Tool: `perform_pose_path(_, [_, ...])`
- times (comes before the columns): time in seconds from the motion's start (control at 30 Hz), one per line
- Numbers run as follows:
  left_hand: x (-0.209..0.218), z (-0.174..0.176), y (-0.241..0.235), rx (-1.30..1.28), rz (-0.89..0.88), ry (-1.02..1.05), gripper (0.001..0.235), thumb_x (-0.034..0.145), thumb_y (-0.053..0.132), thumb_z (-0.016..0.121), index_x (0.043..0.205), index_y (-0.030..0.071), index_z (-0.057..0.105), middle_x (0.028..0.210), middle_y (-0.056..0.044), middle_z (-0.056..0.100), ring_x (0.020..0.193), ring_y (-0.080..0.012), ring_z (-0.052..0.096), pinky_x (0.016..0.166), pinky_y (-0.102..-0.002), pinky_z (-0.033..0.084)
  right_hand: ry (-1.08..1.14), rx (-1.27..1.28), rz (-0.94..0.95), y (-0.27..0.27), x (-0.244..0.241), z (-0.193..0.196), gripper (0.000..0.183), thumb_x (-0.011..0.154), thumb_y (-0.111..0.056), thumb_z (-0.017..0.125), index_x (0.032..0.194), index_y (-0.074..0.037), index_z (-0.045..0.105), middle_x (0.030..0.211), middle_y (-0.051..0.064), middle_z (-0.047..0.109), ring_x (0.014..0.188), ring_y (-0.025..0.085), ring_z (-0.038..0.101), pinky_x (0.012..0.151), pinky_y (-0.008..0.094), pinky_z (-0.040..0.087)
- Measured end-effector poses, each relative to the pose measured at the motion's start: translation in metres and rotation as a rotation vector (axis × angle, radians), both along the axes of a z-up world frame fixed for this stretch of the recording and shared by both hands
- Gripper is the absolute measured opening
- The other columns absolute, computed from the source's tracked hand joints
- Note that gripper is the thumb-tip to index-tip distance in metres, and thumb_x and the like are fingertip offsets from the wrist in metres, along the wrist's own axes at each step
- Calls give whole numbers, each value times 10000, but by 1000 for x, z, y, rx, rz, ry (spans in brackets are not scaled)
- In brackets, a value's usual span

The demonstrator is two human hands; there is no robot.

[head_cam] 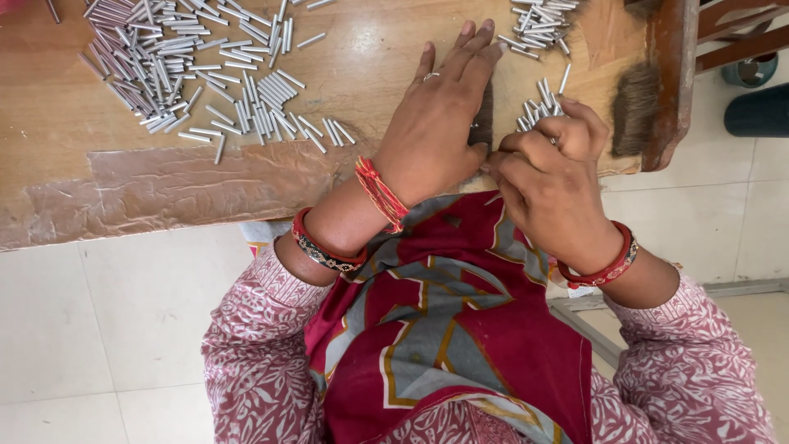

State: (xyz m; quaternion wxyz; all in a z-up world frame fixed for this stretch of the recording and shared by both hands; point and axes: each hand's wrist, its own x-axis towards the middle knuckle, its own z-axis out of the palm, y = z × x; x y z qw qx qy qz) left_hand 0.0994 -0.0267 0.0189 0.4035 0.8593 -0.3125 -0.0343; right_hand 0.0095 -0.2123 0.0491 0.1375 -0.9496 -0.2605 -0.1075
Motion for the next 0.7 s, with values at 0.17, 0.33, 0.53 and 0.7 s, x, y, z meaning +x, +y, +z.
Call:
perform_pose_path(0.17, [-6,-3,0,-10,29,-78,870,696,28,758,1485,-22,397,1624,-211,339,1560,-385,269,1292,-604,216,89,-5,26,5,-3,19,125,849,-84,821,961,-103,768,1054,-3,676,1129,261,538,1191,561,339])
perform_pose_path(0.33, [-18,5,7,-35,43,-153,825,739,-12,702,1508,1,402,1655,-184,355,1592,-365,276,1339,-581,212,112,43,11,4,-9,18,148,833,-84,816,973,-109,772,1048,4,677,1121,257,556,1175,552,347])
perform_pose_path(0.53, [-47,24,35,-348,123,-39,680,930,63,800,1511,72,449,1562,-161,488,1531,-342,399,1298,-467,358,151,55,14,2,-9,19,261,830,-64,803,1088,-87,773,1063,31,669,1122,258,568,1184,545,366])
perform_pose_path(0.7, [-69,31,58,-410,291,37,442,973,104,819,1365,46,623,1346,-119,706,1240,-261,735,1051,-350,613,50,-3,141,-1,-14,6,293,822,13,765,1111,-35,759,1068,60,653,1096,273,575,1226,533,454])
